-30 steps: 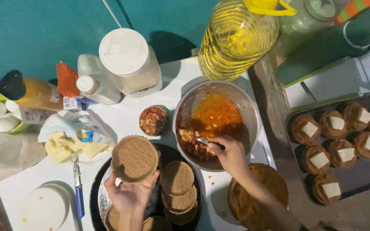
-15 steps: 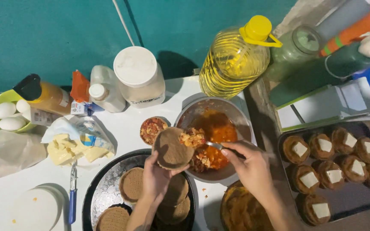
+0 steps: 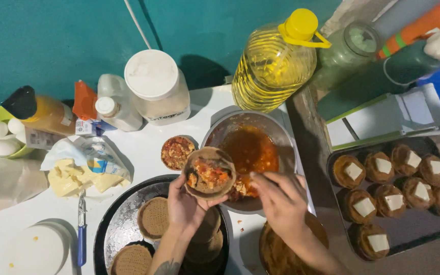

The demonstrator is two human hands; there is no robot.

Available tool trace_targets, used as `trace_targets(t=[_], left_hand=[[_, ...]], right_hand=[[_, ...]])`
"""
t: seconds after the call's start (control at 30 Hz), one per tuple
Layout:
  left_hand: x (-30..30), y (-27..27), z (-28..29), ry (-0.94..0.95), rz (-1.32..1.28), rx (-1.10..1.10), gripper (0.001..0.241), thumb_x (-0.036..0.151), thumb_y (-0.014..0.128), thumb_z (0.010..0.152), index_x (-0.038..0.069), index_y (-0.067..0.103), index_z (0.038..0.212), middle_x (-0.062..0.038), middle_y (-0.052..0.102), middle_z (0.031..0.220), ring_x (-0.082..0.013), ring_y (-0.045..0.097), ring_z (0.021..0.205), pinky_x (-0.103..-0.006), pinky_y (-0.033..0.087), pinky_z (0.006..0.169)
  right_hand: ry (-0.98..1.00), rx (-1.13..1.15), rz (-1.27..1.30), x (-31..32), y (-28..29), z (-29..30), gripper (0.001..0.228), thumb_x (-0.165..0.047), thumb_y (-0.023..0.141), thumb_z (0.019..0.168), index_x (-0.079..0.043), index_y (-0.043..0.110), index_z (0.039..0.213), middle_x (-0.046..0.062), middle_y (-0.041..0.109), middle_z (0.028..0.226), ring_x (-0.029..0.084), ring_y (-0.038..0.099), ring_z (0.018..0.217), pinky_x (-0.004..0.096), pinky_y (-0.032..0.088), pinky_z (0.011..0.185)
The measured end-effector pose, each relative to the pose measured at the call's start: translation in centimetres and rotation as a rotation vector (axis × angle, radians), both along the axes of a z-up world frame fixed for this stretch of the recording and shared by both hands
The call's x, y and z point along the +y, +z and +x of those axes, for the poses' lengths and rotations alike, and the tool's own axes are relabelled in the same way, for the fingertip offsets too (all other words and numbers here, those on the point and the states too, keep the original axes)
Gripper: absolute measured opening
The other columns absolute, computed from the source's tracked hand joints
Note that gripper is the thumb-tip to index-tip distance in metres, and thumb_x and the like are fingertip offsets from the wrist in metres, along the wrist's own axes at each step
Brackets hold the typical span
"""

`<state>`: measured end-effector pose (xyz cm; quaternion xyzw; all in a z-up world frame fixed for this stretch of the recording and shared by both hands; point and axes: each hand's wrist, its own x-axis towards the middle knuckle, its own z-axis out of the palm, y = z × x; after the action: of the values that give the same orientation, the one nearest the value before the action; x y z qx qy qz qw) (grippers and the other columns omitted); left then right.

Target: Filling tart shells with a savory meat and vegetable mixture and topping them with cheese.

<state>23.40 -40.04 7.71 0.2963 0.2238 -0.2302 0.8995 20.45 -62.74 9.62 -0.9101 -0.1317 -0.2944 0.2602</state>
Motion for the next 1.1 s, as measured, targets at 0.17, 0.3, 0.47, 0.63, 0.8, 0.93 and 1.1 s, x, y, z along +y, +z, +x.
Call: trace_targets(t=[0.17, 0.3, 0.47, 0.63, 0.8, 0.93, 1.1], left_hand=[[2.5, -0.5, -0.2, 0.007, 0.092, -0.025, 0.076, 0.05, 0.045, 0.09, 0.004, 0.041, 0.151, -0.027, 0.054, 0.144, -0.0407, 0.065, 0.121, -0.0482, 0.065, 0.086], [3.5, -1.5, -0.7, 0.11, 0.22, -0.067, 0.08, 0.051, 0.05, 0.085, 0.005, 0.041, 0.15, -0.024, 0.055, 0.144, -0.0415, 0.064, 0.122, -0.0484, 0.065, 0.083], [3.6, -2.6, -1.2, 0.12, 0.279, -0.075, 0.079, 0.049, 0.05, 0.084, 0.007, 0.041, 0.151, -0.023, 0.056, 0.141, -0.0418, 0.062, 0.123, -0.0506, 0.067, 0.079], [3.5, -3.3, -1.3, 0.08, 0.229, -0.044, 0.076, 0.049, 0.048, 0.086, 0.007, 0.044, 0.149, -0.023, 0.057, 0.141, -0.0448, 0.062, 0.123, -0.0527, 0.065, 0.077], [3.3, -2.7, -1.3, 0.064, 0.228, -0.001, 0.073, 0.048, 0.046, 0.088, 0.007, 0.045, 0.148, -0.024, 0.057, 0.143, -0.0454, 0.063, 0.123, -0.0528, 0.066, 0.077], [3.2, -1.7, -1.0, 0.055, 0.256, 0.066, 0.071, 0.048, 0.043, 0.088, 0.01, 0.045, 0.148, -0.023, 0.059, 0.141, -0.0425, 0.066, 0.12, -0.0504, 0.068, 0.076], [3.6, -2.3, -1.2, 0.062, 0.22, -0.022, 0.071, 0.047, 0.042, 0.09, 0.006, 0.045, 0.147, -0.025, 0.059, 0.14, -0.0434, 0.066, 0.118, -0.0503, 0.067, 0.074]], right_hand=[[-0.146, 0.106, 0.049, -2.5, -1.2, 1.7, 0.021, -0.015, 0.077, 0.09, -0.01, 0.079, 0.11, 0.002, 0.075, 0.102, 0.016, 0.067, 0.093, 0.034, 0.041, 0.086], [-0.13, 0.414, -0.29, -4.2, -8.3, 1.3, 0.021, -0.01, 0.075, 0.085, -0.012, 0.081, 0.105, 0.007, 0.076, 0.097, 0.019, 0.068, 0.086, 0.039, 0.043, 0.083], [0.009, 0.579, -0.246, -3.4, -9.0, 0.4, 0.024, -0.011, 0.073, 0.085, -0.014, 0.08, 0.107, 0.008, 0.076, 0.094, 0.02, 0.069, 0.086, 0.04, 0.045, 0.083], [0.142, 0.691, -0.22, -4.3, -12.4, 0.3, 0.025, -0.012, 0.073, 0.087, -0.017, 0.081, 0.11, 0.009, 0.077, 0.095, 0.019, 0.068, 0.08, 0.041, 0.045, 0.087], [0.109, 0.859, -0.056, -2.4, -9.6, 1.5, 0.022, -0.022, 0.072, 0.091, -0.021, 0.08, 0.112, 0.005, 0.079, 0.093, 0.018, 0.063, 0.064, 0.038, 0.051, 0.071], [0.198, 0.714, 0.098, -2.9, -12.2, 1.1, 0.024, -0.023, 0.071, 0.091, -0.016, 0.08, 0.112, 0.007, 0.078, 0.09, 0.008, 0.059, 0.05, 0.024, 0.049, 0.051], [0.036, 1.122, 0.204, -3.0, -9.0, 1.9, 0.027, -0.028, 0.072, 0.091, -0.02, 0.079, 0.117, 0.004, 0.08, 0.082, 0.014, 0.055, 0.05, 0.032, 0.042, 0.049]])
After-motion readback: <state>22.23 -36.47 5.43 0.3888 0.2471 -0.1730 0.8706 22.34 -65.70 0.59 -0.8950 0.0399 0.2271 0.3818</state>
